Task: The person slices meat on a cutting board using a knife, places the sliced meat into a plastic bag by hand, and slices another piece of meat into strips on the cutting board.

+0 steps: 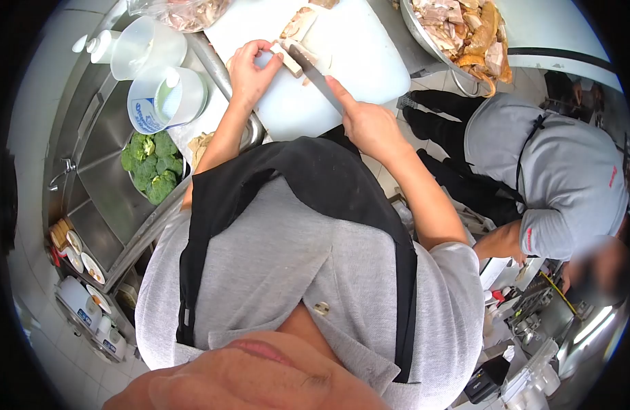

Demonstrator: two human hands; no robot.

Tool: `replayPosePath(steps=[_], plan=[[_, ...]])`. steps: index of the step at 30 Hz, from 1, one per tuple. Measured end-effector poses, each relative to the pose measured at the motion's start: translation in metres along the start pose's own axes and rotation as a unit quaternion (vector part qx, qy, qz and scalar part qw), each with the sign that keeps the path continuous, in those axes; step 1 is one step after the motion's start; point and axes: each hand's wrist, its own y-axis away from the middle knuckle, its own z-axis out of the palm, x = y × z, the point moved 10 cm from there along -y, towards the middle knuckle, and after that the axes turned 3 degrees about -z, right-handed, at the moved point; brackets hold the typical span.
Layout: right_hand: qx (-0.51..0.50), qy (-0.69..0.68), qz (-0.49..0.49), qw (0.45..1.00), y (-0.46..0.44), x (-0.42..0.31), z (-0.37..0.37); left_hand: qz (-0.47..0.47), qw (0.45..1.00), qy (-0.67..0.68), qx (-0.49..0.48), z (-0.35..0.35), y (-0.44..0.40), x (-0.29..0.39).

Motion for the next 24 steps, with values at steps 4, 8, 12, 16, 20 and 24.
replayPosePath(steps=[4, 8, 12, 16, 20, 24], plan=[[0.021, 0.002, 0.028, 0.999, 0.000, -0.011, -0.035, 0.025, 1.000, 0.003, 0.017, 0.002, 0.001, -0.001], [0.033, -0.009, 0.021, 0.999, 0.004, -0.026, -0.052, 0.022, 0.999, 0.009, 0.029, 0.000, 0.001, -0.002], [0.023, -0.008, 0.012, 1.000, 0.008, -0.033, -0.050, 0.017, 0.999, 0.008, 0.027, 0.001, 0.001, -0.003], [0.023, -0.002, 0.003, 1.000, 0.008, -0.035, -0.046, 0.047, 0.998, -0.031, 0.032, -0.002, 0.002, 0.004], [0.025, 0.000, -0.010, 1.000, 0.004, -0.036, -0.045, 0.064, 0.997, -0.037, 0.040, -0.003, 0.002, 0.007], [0.019, 0.005, -0.013, 1.000, 0.001, -0.041, -0.046, 0.055, 0.997, -0.035, 0.034, -0.002, 0.001, 0.005]])
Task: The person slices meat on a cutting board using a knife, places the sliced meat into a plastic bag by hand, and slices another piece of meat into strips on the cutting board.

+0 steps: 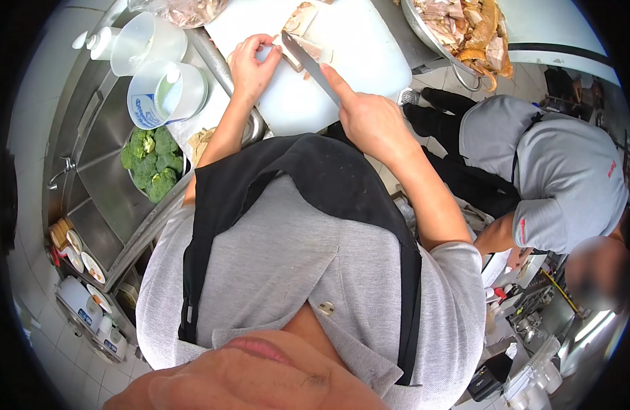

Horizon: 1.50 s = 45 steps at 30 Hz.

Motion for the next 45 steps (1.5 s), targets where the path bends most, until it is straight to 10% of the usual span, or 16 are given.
replayPosePath(steps=[45], plan=[[-0.010, -0.032, -0.005, 0.999, -0.059, 0.009, 0.039, -0.036, 0.999, 0.032, 0.011, 0.003, -0.002, -0.004]])
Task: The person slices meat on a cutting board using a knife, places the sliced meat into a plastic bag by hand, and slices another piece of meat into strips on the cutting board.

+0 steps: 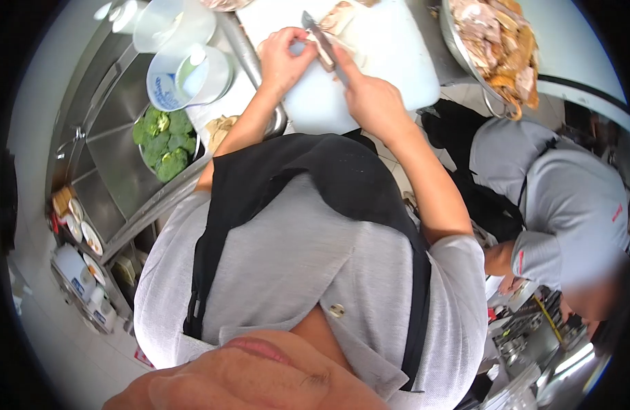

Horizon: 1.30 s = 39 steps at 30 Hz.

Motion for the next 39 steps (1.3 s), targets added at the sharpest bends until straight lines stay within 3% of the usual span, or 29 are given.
replayPosePath(steps=[5, 12, 14, 16, 18, 20, 22, 24, 26, 28, 30, 34, 36, 39], plan=[[-0.018, -0.036, 0.037, 0.999, 0.022, 0.014, 0.010, -0.005, 1.000, -0.014, -0.007, 0.000, -0.002, 0.000], [0.016, -0.003, 0.023, 1.000, -0.014, 0.022, 0.019, -0.001, 1.000, -0.024, -0.010, -0.001, 0.001, 0.006], [-0.035, -0.061, 0.058, 0.996, 0.001, 0.036, 0.021, -0.012, 1.000, -0.014, -0.009, 0.000, 0.001, 0.002], [-0.031, -0.085, 0.062, 0.994, 0.017, 0.043, 0.012, -0.002, 0.998, 0.059, 0.036, -0.011, 0.004, 0.003], [-0.025, -0.112, 0.070, 0.991, 0.025, 0.043, 0.005, 0.002, 0.998, 0.043, 0.046, -0.029, 0.012, 0.005], [-0.045, -0.135, 0.143, 0.979, 0.029, 0.048, -0.003, 0.004, 0.998, 0.023, 0.058, -0.061, 0.031, 0.009], [-0.030, -0.132, 0.116, 0.984, 0.027, 0.052, -0.003, -0.111, 0.993, -0.011, -0.043, -0.074, 0.056, -0.017], [-0.011, -0.126, 0.087, 0.988, 0.026, 0.055, -0.004, -0.086, 0.994, -0.053, -0.047, -0.108, 0.082, -0.014], [0.006, -0.112, 0.053, 0.992, 0.025, 0.057, -0.004, 0.064, 0.973, -0.190, 0.113, -0.164, 0.097, 0.029], [0.019, -0.116, 0.031, 0.993, 0.025, 0.056, -0.005, 0.079, 0.928, -0.321, 0.174, -0.204, 0.095, 0.051], [0.014, -0.121, 0.039, 0.992, 0.028, 0.058, -0.004, 0.050, 0.906, -0.346, 0.239, -0.241, 0.088, 0.036], [0.015, -0.102, 0.028, 0.994, 0.032, 0.061, 0.002, -0.048, 0.907, -0.226, 0.351, -0.311, 0.044, -0.025], [0.010, -0.094, 0.040, 0.995, 0.032, 0.063, 0.004, -0.115, 0.905, -0.209, 0.352, -0.336, 0.006, -0.062], [0.011, -0.091, 0.046, 0.995, 0.032, 0.063, 0.006, -0.135, 0.896, -0.294, 0.303, -0.355, -0.067, -0.109]])
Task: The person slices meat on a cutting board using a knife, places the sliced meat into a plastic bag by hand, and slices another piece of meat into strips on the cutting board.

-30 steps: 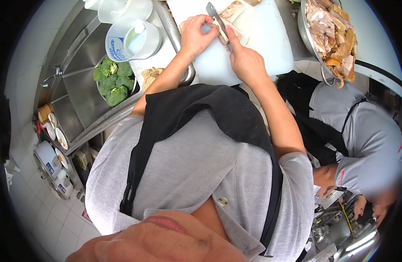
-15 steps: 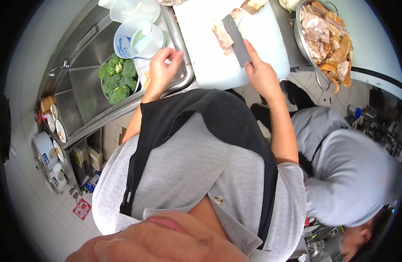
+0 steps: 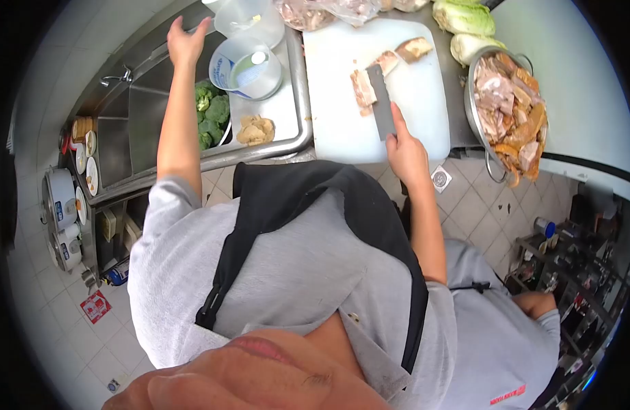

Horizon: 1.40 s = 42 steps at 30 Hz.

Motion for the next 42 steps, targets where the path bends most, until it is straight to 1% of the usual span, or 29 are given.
replayPosePath(steps=[1, 3, 4, 6, 7, 9, 10, 12, 13, 15, 16, 18, 19, 21, 22, 24, 28, 30, 31, 33, 34, 35, 36, 37, 38, 39, 41, 42], plan=[[0.002, 0.001, -0.007, 1.000, 0.000, -0.004, -0.001, 0.002, 0.999, -0.037, -0.019, 0.011, -0.018, 0.005], [-0.009, -0.022, 0.048, 0.999, 0.001, -0.001, 0.003, -0.116, 0.990, -0.054, -0.063, 0.031, -0.036, 0.020], [-0.008, -0.022, 0.044, 0.999, 0.000, -0.003, 0.005, -0.116, 0.990, -0.054, -0.059, 0.040, -0.049, 0.021], [0.011, -0.031, 0.050, 0.998, 0.001, -0.002, 0.006, -0.116, 0.982, -0.086, -0.123, 0.074, -0.064, 0.022], [0.010, -0.029, 0.054, 0.998, 0.001, -0.003, 0.007, -0.117, 0.981, -0.085, -0.127, 0.080, -0.066, 0.026], [0.011, -0.035, 0.074, 0.997, 0.003, -0.004, 0.009, -0.139, 0.972, -0.053, -0.180, 0.092, -0.064, 0.032], [0.013, -0.036, 0.080, 0.996, 0.004, -0.004, 0.011, -0.136, 0.972, -0.052, -0.185, 0.093, -0.061, 0.033], [0.025, -0.039, 0.065, 0.997, 0.003, -0.006, 0.010, -0.050, 0.993, -0.056, -0.096, 0.078, -0.067, 0.051], [0.027, -0.037, 0.070, 0.997, 0.004, -0.005, 0.010, -0.049, 0.992, -0.052, -0.100, 0.090, -0.076, 0.037], [0.041, -0.054, 0.052, 0.996, 0.003, -0.009, 0.008, -0.110, 0.983, -0.071, -0.129, 0.114, -0.098, -0.017], [0.040, -0.053, 0.056, 0.996, 0.003, -0.012, 0.007, -0.110, 0.982, -0.071, -0.134, 0.115, -0.100, -0.022], [0.008, -0.056, 0.114, 0.992, 0.005, -0.009, 0.009, -0.126, 0.980, -0.106, -0.110, 0.102, -0.100, -0.028], [0.008, -0.056, 0.117, 0.991, 0.005, -0.007, 0.010, -0.124, 0.980, -0.107, -0.113, 0.103, -0.101, -0.033], [0.021, -0.074, 0.107, 0.991, 0.004, -0.006, 0.011, -0.129, 0.981, -0.122, -0.079, 0.096, -0.104, -0.047], [0.021, -0.074, 0.109, 0.991, 0.004, -0.006, 0.009, -0.128, 0.981, -0.122, -0.081, 0.096, -0.103, -0.052], [0.005, -0.069, 0.124, 0.990, 0.004, -0.006, 0.008, -0.127, 0.983, -0.131, -0.033, 0.086, -0.103, -0.061], [0.018, -0.069, 0.096, 0.993, 0.001, -0.004, 0.009, -0.143, 0.982, -0.124, -0.028, 0.081, -0.103, -0.074], [0.016, -0.067, 0.097, 0.993, 0.002, -0.004, 0.008, -0.084, 0.979, -0.169, 0.073, 0.062, -0.096, -0.056], [0.014, -0.067, 0.097, 0.993, 0.002, -0.003, 0.008, -0.085, 0.979, -0.170, 0.073, 0.057, -0.089, -0.052], [0.019, -0.067, 0.085, 0.994, 0.000, -0.005, 0.008, 0.065, 0.969, -0.136, 0.195, 0.022, -0.069, -0.007], [0.017, -0.067, 0.084, 0.994, 0.000, -0.005, 0.008, 0.064, 0.969, -0.138, 0.194, 0.017, -0.064, 0.004], [0.005, -0.068, 0.097, 0.993, 0.000, -0.004, 0.008, 0.001, 0.991, -0.128, 0.026, 0.042, -0.068, 0.001], [-0.007, -0.067, 0.109, 0.992, 0.000, -0.002, 0.009, -0.065, 0.981, -0.113, -0.142, 0.069, -0.059, -0.012], [-0.011, -0.064, 0.104, 0.992, 0.000, -0.001, 0.011, -0.085, 0.951, -0.090, -0.282, 0.106, -0.049, -0.026], [0.003, -0.068, 0.086, 0.994, -0.002, -0.001, 0.010, -0.102, 0.902, -0.063, -0.414, 0.137, -0.033, -0.032], [0.018, -0.073, 0.068, 0.995, -0.004, -0.003, 0.007, -0.106, 0.904, -0.062, -0.409, 0.140, -0.033, -0.041], [0.010, -0.070, 0.071, 0.995, -0.005, -0.005, 0.005, -0.104, 0.925, -0.124, -0.342, 0.131, -0.041, -0.044], [0.002, -0.067, 0.080, 0.995, -0.003, -0.004, 0.005, -0.088, 0.936, -0.138, -0.313, 0.125, -0.048, -0.041]])
